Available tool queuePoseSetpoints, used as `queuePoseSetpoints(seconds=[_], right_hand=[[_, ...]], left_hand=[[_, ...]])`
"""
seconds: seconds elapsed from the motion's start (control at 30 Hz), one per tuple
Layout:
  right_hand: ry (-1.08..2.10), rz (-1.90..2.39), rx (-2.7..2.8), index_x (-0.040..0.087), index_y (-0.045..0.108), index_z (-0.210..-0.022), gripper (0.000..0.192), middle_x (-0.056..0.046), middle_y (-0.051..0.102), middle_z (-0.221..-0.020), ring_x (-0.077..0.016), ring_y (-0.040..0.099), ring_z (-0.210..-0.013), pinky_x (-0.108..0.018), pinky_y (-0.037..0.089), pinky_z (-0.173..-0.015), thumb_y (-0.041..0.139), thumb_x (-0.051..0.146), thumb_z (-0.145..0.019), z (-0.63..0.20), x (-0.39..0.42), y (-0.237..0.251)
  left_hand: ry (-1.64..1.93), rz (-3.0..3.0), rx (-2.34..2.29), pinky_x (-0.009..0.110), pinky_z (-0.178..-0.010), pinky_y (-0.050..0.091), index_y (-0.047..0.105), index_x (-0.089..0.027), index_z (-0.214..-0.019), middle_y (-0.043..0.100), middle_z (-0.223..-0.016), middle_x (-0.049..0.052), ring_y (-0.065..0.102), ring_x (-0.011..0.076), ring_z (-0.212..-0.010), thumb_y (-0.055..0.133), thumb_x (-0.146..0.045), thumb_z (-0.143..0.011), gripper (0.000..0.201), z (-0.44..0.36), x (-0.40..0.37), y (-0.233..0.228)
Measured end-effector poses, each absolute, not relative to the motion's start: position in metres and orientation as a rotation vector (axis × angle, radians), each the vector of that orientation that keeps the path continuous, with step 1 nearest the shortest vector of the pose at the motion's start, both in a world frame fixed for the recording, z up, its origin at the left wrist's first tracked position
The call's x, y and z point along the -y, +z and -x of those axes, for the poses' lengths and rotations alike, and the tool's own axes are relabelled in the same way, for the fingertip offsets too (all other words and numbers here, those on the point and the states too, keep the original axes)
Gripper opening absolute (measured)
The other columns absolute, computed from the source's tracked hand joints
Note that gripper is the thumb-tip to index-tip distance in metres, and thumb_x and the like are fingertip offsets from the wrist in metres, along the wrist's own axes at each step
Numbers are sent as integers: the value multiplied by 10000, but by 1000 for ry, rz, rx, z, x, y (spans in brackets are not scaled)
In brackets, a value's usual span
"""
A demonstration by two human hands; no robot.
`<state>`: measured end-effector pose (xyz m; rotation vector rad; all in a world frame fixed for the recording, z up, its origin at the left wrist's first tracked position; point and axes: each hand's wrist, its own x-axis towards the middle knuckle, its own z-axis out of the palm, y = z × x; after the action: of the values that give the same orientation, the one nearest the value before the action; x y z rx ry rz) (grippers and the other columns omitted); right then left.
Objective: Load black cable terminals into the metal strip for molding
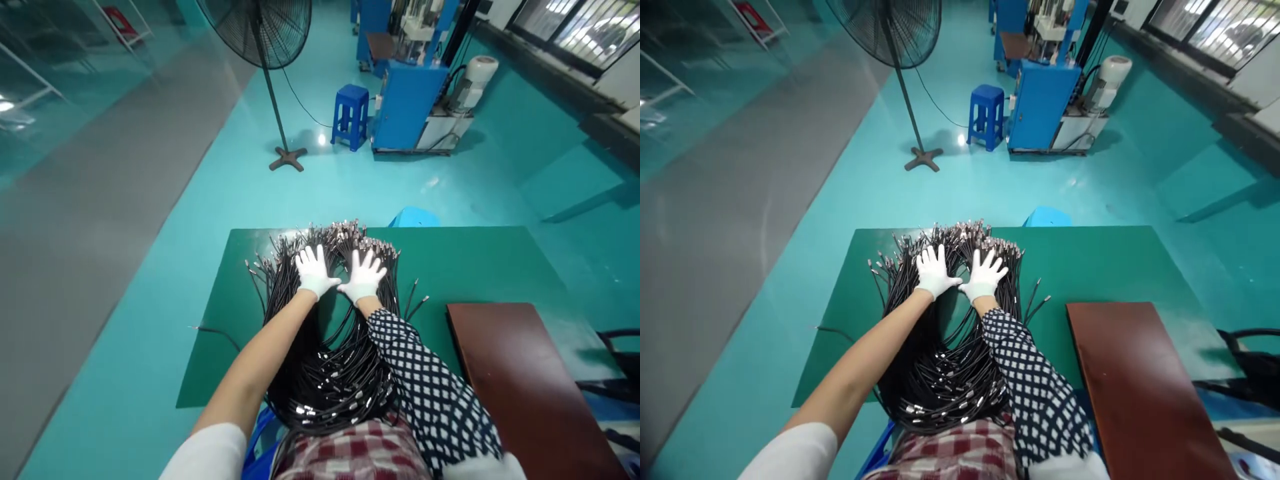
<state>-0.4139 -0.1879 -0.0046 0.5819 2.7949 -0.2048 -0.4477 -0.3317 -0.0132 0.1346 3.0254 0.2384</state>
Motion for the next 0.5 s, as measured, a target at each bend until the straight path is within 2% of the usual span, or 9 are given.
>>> queuePoseSetpoints(seconds=[0.1, 0.2, 0.27, 0.33, 0.4, 0.5], right_hand=[[-242, -508, -2775, 404, 156, -1557, 1167, -89, -20, -1609, -393, 265, -1381, -590, 343, -1056, 827, 465, -605, 424, 177, -9], [-299, -552, -2787, 408, 198, -1543, 986, -80, 85, -1595, -316, 382, -1289, -495, 440, -992, 726, 344, -713, 413, 159, -1], [-353, -557, -2853, 390, 245, -1531, 872, -59, 137, -1583, -285, 386, -1280, -464, 440, -1023, 658, 328, -767, 399, 150, 8], [-478, -591, -2999, 364, 283, -1523, 802, -45, 173, -1572, -277, 357, -1305, -450, 415, -1074, 624, 336, -797, 389, 146, 14], [-719, -658, -3033, 313, 292, -1533, 816, -64, 178, -1572, -297, 312, -1342, -484, 356, -1129, 632, 290, -792, 390, 144, 17], [-1023, -640, -2785, 225, 358, -1520, 880, -115, 190, -1573, -360, 258, -1387, -585, 237, -1170, 719, 233, -717, 401, 136, 20]], left_hand=[[166, -179, -3012, 535, -1118, 210, 302, -107, -1536, 415, -1448, 267, 334, 423, -1372, 757, -416, -718, 986, 453, 331, -18], [198, -175, -3049, 486, -999, 331, 396, -113, -1477, 549, -1245, 231, 486, 380, -1193, 648, -271, -811, 729, 453, 360, -10], [216, -86, -3080, 478, -930, 355, 420, -75, -1433, 567, -1135, 224, 521, 372, -1082, 605, -251, -839, 647, 449, 382, -2], [241, 37, -3123, 485, -900, 351, 329, -22, -1460, 534, -1135, 239, 506, 376, -1056, 549, -288, -892, 664, 445, 399, 5], [263, 119, -3138, 501, -905, 335, 249, 23, -1477, 499, -1166, 260, 476, 388, -1076, 523, -332, -925, 711, 444, 407, 8], [289, 59, -3113, 524, -958, 301, 317, 32, -1439, 452, -1259, 292, 421, 414, -1154, 620, -361, -881, 747, 440, 403, 13]])
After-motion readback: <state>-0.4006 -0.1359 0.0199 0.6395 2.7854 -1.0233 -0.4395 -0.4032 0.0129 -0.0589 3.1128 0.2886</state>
